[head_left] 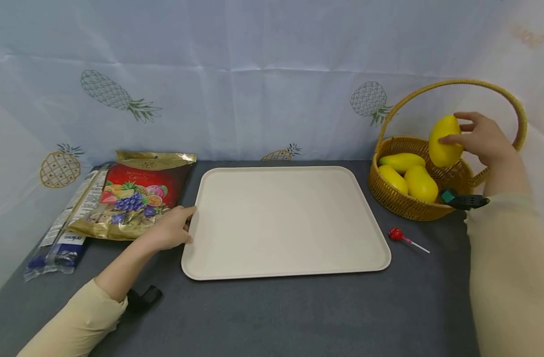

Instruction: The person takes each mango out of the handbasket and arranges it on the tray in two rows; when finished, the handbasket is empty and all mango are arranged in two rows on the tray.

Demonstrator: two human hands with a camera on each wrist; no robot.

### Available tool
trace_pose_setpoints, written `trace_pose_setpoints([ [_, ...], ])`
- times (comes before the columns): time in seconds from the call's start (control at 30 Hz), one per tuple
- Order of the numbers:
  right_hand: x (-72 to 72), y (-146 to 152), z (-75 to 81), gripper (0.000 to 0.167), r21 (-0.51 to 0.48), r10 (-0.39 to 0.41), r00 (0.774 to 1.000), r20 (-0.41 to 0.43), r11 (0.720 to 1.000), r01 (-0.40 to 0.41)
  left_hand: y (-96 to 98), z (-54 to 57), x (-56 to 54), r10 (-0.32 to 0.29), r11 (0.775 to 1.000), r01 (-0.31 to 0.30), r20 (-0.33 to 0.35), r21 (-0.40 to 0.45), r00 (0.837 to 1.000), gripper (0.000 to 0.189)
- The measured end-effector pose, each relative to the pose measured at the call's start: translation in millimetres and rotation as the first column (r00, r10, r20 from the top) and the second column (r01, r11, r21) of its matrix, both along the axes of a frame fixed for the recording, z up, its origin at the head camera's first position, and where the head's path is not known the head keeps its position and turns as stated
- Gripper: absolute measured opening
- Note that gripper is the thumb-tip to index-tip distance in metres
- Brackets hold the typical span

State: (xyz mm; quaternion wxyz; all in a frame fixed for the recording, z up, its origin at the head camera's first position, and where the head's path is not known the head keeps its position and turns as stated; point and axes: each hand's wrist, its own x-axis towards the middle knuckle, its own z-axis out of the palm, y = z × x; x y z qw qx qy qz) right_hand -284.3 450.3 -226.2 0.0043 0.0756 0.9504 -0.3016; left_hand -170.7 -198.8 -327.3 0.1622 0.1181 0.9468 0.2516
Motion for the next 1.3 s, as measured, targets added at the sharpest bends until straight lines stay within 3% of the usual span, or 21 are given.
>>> trace_pose_setpoints([
  [0.17,8.0,-31,24.9,0.081,-0.107,-0.016,0.987,-0.161,0.994,-0.002,-0.6,0.7,-0.4,-0.006,1.000,0.006,-0.010,-0.002,1.000,0.080],
  [0.43,21.8,-78,35.9,0.075,-0.261,0.134,0.949,-0.284,0.942,-0.211,0.0,3.0,2.6,-0.007,1.000,0.006,0.009,0.007,1.000,0.079],
  [0.8,21.1,-151,13.7,0.073,-0.315,0.286,0.913,-0.291,0.872,-0.374,0.4,3.2,3.5,-0.007,1.000,0.007,-0.001,-0.003,1.000,0.079],
  [0.93,19.3,-176,3.1,0.073,-0.291,0.343,0.889,-0.304,0.855,-0.429,0.3,3.1,4.0,-0.009,1.000,0.009,-0.006,-0.007,1.000,0.079],
  [1.3,4.6,-234,-32.6,0.071,-0.327,0.434,0.852,-0.292,0.792,-0.516,-0.8,1.1,2.2,-0.013,1.000,0.012,-0.018,-0.018,1.000,0.079],
])
